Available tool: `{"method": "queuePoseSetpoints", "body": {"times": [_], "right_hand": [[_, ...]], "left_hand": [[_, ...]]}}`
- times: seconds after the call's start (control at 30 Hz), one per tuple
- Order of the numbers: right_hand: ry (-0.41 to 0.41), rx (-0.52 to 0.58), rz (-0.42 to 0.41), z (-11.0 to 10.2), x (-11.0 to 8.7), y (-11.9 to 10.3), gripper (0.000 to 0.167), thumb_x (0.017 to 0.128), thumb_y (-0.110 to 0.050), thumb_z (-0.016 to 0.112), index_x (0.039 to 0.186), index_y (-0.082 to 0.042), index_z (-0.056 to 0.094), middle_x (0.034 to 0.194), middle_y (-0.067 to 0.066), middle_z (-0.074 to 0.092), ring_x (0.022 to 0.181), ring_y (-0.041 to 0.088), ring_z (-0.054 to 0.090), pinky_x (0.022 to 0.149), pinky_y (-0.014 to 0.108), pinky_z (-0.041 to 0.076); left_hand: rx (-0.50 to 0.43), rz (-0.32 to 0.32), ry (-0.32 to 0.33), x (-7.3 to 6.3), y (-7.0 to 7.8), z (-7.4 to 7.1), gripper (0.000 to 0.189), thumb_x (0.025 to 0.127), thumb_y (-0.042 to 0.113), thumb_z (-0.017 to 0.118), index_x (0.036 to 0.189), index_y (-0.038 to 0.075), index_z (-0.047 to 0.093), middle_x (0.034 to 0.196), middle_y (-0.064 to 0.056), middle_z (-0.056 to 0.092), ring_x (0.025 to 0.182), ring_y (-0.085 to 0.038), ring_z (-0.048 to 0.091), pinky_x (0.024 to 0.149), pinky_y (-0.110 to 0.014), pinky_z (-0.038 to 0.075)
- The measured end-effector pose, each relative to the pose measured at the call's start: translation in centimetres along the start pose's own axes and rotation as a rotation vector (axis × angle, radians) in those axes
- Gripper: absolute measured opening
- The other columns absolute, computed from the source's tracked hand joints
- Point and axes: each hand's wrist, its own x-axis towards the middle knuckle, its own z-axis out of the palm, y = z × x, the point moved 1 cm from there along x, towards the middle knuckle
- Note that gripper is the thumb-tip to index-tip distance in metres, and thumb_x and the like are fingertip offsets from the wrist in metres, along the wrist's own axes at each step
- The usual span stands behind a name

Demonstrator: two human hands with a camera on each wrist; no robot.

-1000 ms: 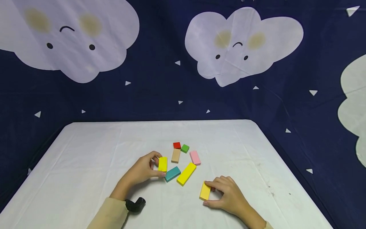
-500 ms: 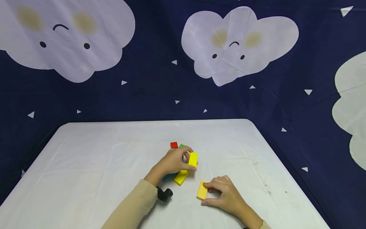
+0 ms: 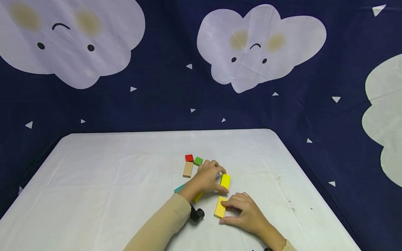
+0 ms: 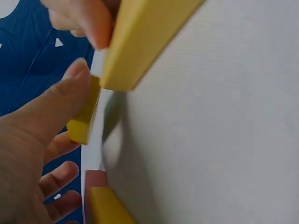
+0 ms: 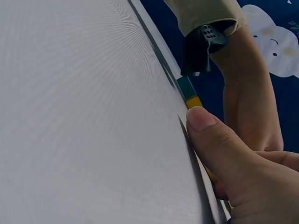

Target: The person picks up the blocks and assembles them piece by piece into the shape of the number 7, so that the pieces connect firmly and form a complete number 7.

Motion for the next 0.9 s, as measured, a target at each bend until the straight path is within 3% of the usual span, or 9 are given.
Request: {"method": "queuePoseSetpoints", "body": {"times": [0.3, 0.57, 0.9], "right_hand": [[0.002, 0.021, -0.028, 0.0, 0.1, 0.0, 0.043, 0.069, -0.046, 0.087, 0.103, -0.023, 0.075, 0.086, -0.018, 0.067, 0.078, -0.001, 0.055, 0.08, 0.018, 0.039], [0.013, 0.013, -0.023, 0.2, 0.0, 0.1, 0.042, 0.068, -0.047, 0.088, 0.1, -0.023, 0.075, 0.085, -0.018, 0.066, 0.079, -0.002, 0.055, 0.079, 0.018, 0.038], [-0.004, 0.019, 0.014, 0.2, -0.1, 0.1, 0.046, 0.068, -0.048, 0.087, 0.106, -0.024, 0.075, 0.087, -0.019, 0.066, 0.078, -0.003, 0.053, 0.076, 0.016, 0.039]], "left_hand": [[-0.009, -0.014, -0.011, -0.8, -0.4, 0.5, 0.063, 0.067, 0.061, 0.084, 0.119, 0.029, 0.069, 0.135, 0.001, 0.049, 0.123, -0.021, 0.039, 0.099, -0.04, 0.032], [-0.033, 0.017, -0.034, -1.1, -1.0, 0.3, 0.063, 0.065, 0.063, 0.084, 0.118, 0.032, 0.069, 0.142, 0.0, 0.047, 0.129, -0.022, 0.037, 0.1, -0.041, 0.031], [-0.073, 0.068, -0.093, -1.5, -1.9, -0.2, 0.058, 0.076, 0.053, 0.08, 0.129, 0.035, 0.066, 0.15, 0.002, 0.042, 0.136, -0.021, 0.033, 0.102, -0.042, 0.031]]}}
